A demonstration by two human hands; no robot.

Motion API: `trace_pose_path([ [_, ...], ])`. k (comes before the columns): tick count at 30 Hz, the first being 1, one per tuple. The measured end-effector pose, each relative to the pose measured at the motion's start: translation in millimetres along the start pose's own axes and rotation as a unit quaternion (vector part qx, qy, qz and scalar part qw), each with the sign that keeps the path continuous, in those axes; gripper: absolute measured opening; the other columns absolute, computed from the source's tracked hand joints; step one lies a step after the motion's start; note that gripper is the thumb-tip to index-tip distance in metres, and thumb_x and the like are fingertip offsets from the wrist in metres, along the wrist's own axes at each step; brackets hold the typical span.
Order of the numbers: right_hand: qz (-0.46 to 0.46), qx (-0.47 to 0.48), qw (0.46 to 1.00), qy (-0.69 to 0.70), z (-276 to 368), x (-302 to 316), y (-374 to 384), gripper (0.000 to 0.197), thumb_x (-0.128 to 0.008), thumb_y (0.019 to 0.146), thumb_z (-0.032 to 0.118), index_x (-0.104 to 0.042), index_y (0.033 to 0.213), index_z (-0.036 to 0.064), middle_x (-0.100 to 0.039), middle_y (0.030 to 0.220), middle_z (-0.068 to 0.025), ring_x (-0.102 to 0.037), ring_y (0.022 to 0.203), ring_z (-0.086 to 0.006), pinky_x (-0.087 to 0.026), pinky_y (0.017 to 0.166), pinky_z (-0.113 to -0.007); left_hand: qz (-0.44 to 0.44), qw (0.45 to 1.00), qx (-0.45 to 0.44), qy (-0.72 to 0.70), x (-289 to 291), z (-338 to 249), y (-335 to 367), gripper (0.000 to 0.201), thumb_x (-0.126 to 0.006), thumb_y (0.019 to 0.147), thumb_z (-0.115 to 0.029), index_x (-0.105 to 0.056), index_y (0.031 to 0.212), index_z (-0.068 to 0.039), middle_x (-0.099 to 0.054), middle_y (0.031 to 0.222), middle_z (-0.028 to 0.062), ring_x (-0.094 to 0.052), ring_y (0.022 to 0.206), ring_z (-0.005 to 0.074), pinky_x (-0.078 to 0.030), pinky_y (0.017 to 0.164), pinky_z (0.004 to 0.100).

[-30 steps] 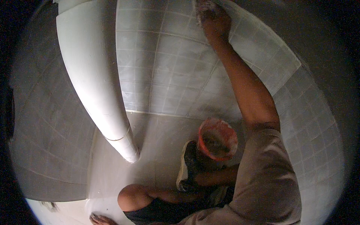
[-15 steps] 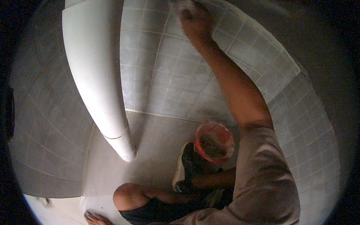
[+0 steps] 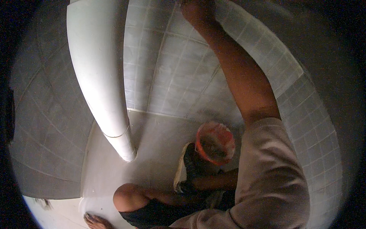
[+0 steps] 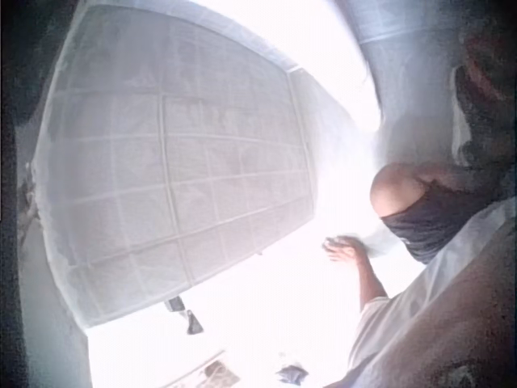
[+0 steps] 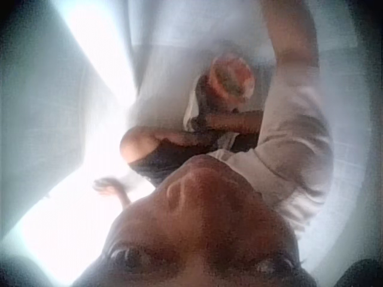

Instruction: The person applies grout to the corners and joints of a tiled wall section using a plastic spreader and their fingers, taking material from a bucket.

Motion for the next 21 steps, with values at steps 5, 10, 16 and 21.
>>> trace_pose_path([
  [5,0.040,0.016,0.999,0.017,3,-1,-18,0.035,-0.058,0.085,0.011,-0.062,0.115,-0.0060,-0.065,0.109,-0.0279,-0.061,0.103,-0.0440,-0.049,0.091,-0.049,0.047,0.994,0.056,-0.082,24,-15,7,0.055,-0.045,0.099,-0.040,-0.043,0.142,-0.006,-0.039,0.151,0.0188,-0.044,0.130,0.0440,-0.035,0.101,0.0636],
  [10,-0.011,0.012,1.000,0.016,-2,-4,-17,0.035,-0.059,0.086,0.011,-0.063,0.117,-0.0034,-0.064,0.112,-0.0278,-0.061,0.106,-0.0439,-0.049,0.094,-0.047,0.027,0.994,0.015,-0.107,27,-21,8,0.053,-0.048,0.098,-0.035,-0.042,0.141,-0.004,-0.040,0.149,0.0181,-0.031,0.141,0.0412,-0.032,0.104,0.0642],
  [16,0.103,-0.153,0.982,0.026,17,-5,1,0.039,-0.059,0.086,0.013,-0.060,0.121,-0.0037,-0.062,0.120,-0.0268,-0.058,0.114,-0.0420,-0.046,0.099,-0.047,0.024,0.999,-0.033,-0.020,-1,-4,4,0.055,-0.048,0.098,-0.035,-0.042,0.140,-0.001,-0.040,0.150,0.0181,-0.032,0.141,0.0398,-0.033,0.105,0.0625],
  [21,-0.063,-0.026,0.996,0.066,-4,-1,-9,0.037,-0.060,0.084,0.014,-0.063,0.118,-0.0018,-0.064,0.117,-0.0256,-0.059,0.111,-0.0433,-0.048,0.096,-0.046,0.020,0.999,-0.025,-0.037,10,-9,0,0.058,-0.046,0.098,-0.036,-0.039,0.143,0.000,-0.038,0.151,0.0192,-0.034,0.140,0.0403,-0.035,0.103,0.0621],
])
Point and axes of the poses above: each hand's wrist, its own y-axis towards the middle knuckle, its own x-axis out of the back of the hand, z = x × y, the point moved 1 cm from there along y, towards the middle knuckle
